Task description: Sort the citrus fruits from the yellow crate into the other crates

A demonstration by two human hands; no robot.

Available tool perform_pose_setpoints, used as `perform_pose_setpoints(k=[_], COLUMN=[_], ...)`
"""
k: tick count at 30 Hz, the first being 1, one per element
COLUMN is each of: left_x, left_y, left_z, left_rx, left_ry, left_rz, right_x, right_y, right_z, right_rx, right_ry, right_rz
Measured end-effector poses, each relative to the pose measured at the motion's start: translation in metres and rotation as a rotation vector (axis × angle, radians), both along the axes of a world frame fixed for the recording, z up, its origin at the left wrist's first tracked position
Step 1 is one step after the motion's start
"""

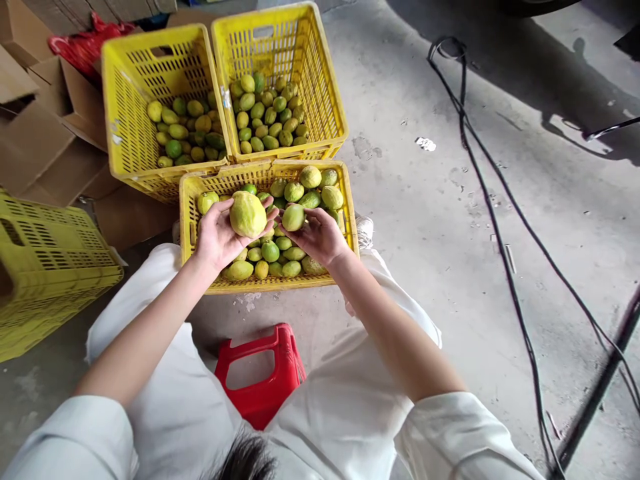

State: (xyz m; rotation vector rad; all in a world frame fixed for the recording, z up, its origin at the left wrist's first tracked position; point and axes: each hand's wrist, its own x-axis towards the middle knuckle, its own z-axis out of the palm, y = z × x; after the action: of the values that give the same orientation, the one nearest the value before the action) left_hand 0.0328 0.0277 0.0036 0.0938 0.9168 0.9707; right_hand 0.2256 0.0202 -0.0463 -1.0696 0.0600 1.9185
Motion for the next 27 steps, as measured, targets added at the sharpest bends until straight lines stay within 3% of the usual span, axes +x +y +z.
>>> perform_pose_setpoints(k=[12,19,23,27], left_x=[0.0006,-0.0013,-0.0008,0.0023], left_y=[0.0033,0.0052,0.0051,0.0016], left_z=[0.0037,-0.0003,-0.0037,-0.0040], left_rx=[-0.029,-0.061,-0.005,0.032], left_ry=[0.036,0.036,0.075,0.110], left_rz=[0.027,0.162,0.058,-0.040], right_x=[0.0025,0.0051,0.0035,-0.0003], right_y=[-0.0040,0.0006,0.0013,-0.0033], right_z=[0.0015,0.0025,0.0040,0.0049], right_rx=[0.172,0.112,0.085,0.107], right_ry=[0.010,0.107,0.092,0.005], right_rz=[0.132,-0.019,-0.098,-0.045])
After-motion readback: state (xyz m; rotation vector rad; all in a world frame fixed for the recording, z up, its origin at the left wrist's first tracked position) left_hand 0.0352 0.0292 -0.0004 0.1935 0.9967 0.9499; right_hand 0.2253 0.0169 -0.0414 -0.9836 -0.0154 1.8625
